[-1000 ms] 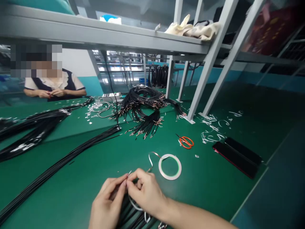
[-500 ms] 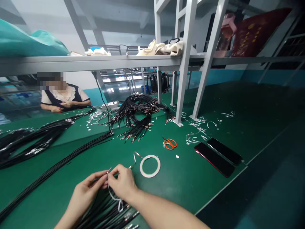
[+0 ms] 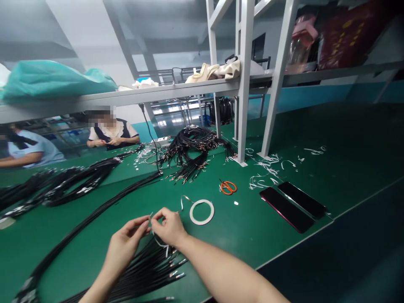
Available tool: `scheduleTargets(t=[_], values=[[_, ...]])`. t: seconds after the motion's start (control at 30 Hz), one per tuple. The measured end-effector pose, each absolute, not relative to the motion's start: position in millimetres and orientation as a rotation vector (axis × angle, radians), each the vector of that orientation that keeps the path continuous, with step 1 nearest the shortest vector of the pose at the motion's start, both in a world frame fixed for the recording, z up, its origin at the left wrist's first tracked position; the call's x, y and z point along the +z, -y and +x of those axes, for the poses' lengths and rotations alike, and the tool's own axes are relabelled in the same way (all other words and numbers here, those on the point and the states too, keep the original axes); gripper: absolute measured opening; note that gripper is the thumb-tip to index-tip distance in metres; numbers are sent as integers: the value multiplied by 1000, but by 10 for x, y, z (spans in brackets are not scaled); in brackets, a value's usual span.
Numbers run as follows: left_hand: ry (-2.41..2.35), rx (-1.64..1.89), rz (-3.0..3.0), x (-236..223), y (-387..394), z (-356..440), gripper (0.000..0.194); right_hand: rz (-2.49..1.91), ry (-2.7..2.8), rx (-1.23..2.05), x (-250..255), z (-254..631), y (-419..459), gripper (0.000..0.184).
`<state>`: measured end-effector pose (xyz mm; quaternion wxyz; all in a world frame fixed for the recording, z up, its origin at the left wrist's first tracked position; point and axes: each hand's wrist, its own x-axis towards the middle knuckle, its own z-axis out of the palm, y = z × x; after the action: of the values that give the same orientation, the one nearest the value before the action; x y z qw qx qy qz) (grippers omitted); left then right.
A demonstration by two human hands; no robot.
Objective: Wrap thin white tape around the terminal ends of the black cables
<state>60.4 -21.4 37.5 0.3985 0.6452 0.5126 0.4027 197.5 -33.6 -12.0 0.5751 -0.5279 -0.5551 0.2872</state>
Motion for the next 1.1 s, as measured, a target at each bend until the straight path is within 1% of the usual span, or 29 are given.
scheduleTargets(t=[0.07, 0.27, 0.4, 0.57, 0.77, 1.0, 1.1], values=[[-1279, 1046, 1647, 356, 213, 581, 44, -1219, 1299, 710, -82, 1973, 367, 7], [-1185, 1153, 1642, 408, 373, 560, 28, -1164, 1306, 861, 203, 1967, 569, 13], [-1145, 1183, 1498, 466, 424, 570, 29, -1181, 1313, 922, 408, 1981, 657, 15], [-1121, 1180, 1544, 499, 382, 546, 21, -1207, 1286, 962, 606, 1926, 681, 13], [-1076, 1177, 1624, 479, 331, 532, 21, -1320, 1318, 855, 639, 1895, 619, 11], [-1090, 1261, 1766, 425, 352, 517, 28, -1280, 1327, 877, 629, 1847, 628, 9], [-1132, 1293, 1772, 422, 373, 528, 27, -1273, 1316, 913, 657, 1827, 644, 10]])
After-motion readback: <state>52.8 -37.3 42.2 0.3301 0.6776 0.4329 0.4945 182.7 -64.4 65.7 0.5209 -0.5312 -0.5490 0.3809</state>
